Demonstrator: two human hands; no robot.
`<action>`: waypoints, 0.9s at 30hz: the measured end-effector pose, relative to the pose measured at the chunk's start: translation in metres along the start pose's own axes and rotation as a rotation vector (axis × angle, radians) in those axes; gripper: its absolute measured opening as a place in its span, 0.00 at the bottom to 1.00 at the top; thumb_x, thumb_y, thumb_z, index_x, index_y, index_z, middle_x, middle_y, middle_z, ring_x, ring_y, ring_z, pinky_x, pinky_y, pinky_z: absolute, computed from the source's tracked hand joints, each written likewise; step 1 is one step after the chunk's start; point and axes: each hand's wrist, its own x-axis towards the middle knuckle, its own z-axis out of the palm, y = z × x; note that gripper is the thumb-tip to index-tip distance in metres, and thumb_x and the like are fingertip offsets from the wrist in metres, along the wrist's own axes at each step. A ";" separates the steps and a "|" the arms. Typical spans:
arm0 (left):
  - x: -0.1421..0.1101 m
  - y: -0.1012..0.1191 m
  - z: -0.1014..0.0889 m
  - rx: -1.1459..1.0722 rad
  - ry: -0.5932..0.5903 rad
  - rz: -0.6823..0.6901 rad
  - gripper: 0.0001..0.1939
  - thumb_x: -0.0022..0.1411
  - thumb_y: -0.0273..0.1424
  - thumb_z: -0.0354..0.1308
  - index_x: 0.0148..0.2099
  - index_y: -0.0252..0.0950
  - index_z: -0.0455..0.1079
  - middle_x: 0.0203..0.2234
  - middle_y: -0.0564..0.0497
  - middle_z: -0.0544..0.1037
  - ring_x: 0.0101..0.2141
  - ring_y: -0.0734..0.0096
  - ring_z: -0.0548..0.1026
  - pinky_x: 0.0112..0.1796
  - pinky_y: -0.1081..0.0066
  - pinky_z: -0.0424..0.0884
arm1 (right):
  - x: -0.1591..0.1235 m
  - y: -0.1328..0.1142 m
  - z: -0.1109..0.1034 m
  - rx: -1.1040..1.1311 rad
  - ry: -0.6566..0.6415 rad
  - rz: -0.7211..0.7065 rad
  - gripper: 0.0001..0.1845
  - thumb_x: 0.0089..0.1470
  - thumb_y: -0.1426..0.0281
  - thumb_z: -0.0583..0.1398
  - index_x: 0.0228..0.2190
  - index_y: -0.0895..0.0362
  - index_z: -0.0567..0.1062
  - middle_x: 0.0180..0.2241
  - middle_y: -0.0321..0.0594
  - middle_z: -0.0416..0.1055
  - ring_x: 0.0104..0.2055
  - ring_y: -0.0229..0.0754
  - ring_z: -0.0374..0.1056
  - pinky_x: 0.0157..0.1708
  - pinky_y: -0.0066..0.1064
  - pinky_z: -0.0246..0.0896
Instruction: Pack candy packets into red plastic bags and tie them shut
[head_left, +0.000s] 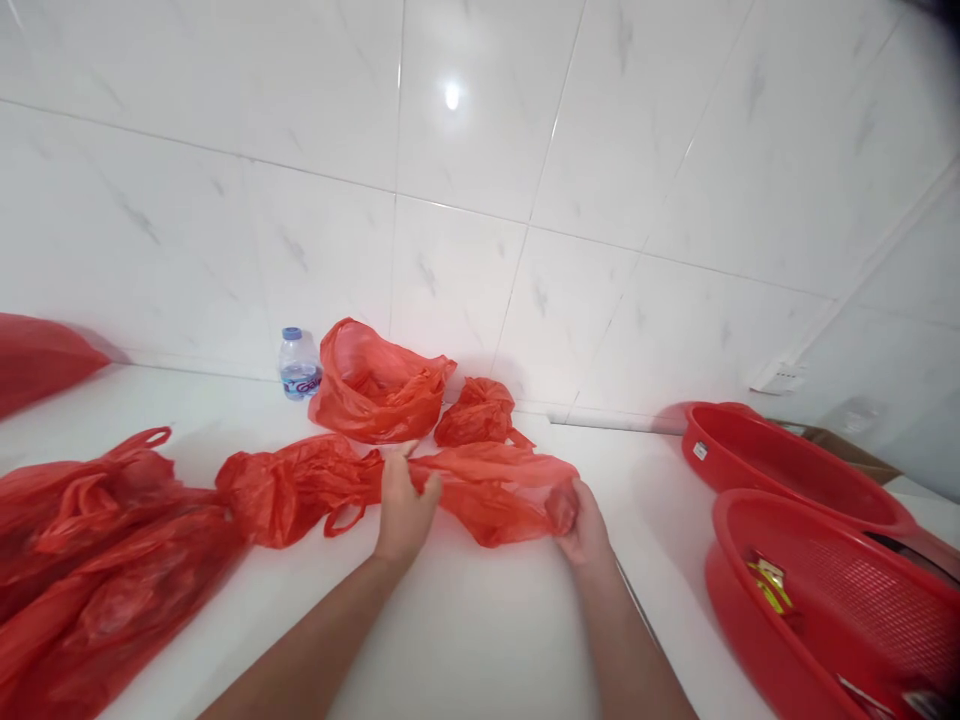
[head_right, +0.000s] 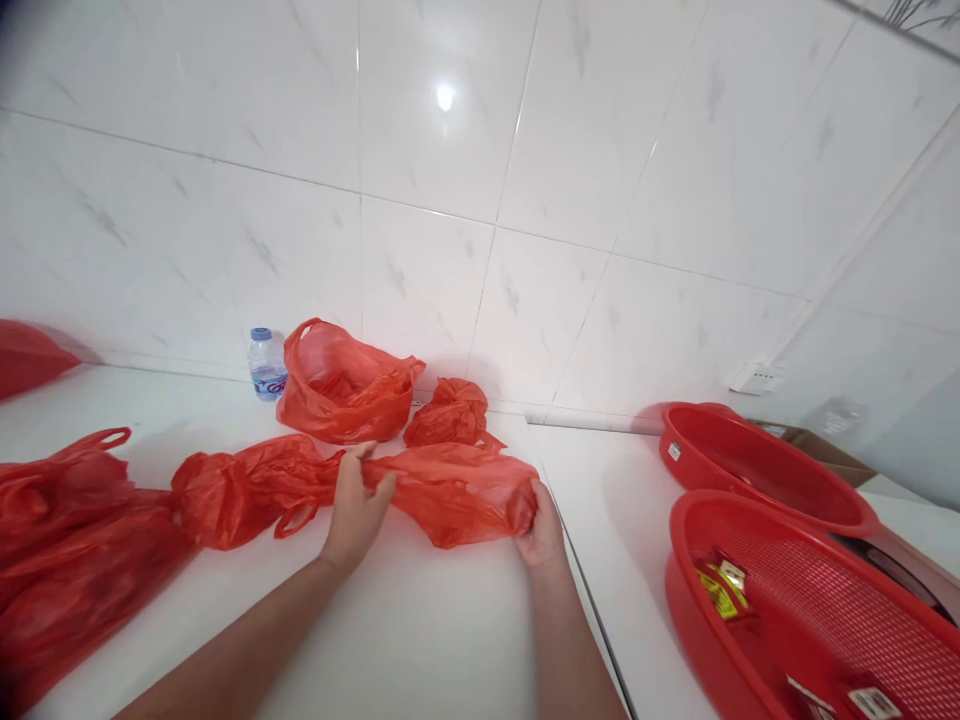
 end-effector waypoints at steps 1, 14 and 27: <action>-0.006 0.004 0.002 0.156 -0.032 0.181 0.21 0.52 0.33 0.58 0.49 0.39 0.65 0.53 0.43 0.67 0.55 0.56 0.62 0.55 0.54 0.55 | -0.003 0.000 0.005 -0.002 -0.035 0.034 0.17 0.42 0.53 0.61 0.28 0.54 0.73 0.28 0.40 0.76 0.34 0.43 0.73 0.33 0.32 0.69; -0.001 -0.007 -0.009 0.736 -0.363 0.079 0.08 0.57 0.26 0.48 0.36 0.41 0.67 0.23 0.51 0.73 0.27 0.64 0.71 0.31 0.69 0.59 | -0.009 -0.013 0.010 -0.153 0.050 -0.047 0.21 0.36 0.56 0.65 0.31 0.55 0.71 0.29 0.37 0.71 0.30 0.41 0.68 0.31 0.31 0.64; -0.010 -0.008 0.004 -0.093 -0.340 -0.223 0.10 0.50 0.38 0.54 0.25 0.38 0.59 0.17 0.57 0.66 0.18 0.75 0.64 0.22 0.75 0.60 | -0.080 0.000 0.052 -1.269 -0.111 -0.480 0.17 0.57 0.63 0.50 0.42 0.50 0.74 0.40 0.43 0.74 0.40 0.48 0.68 0.39 0.37 0.58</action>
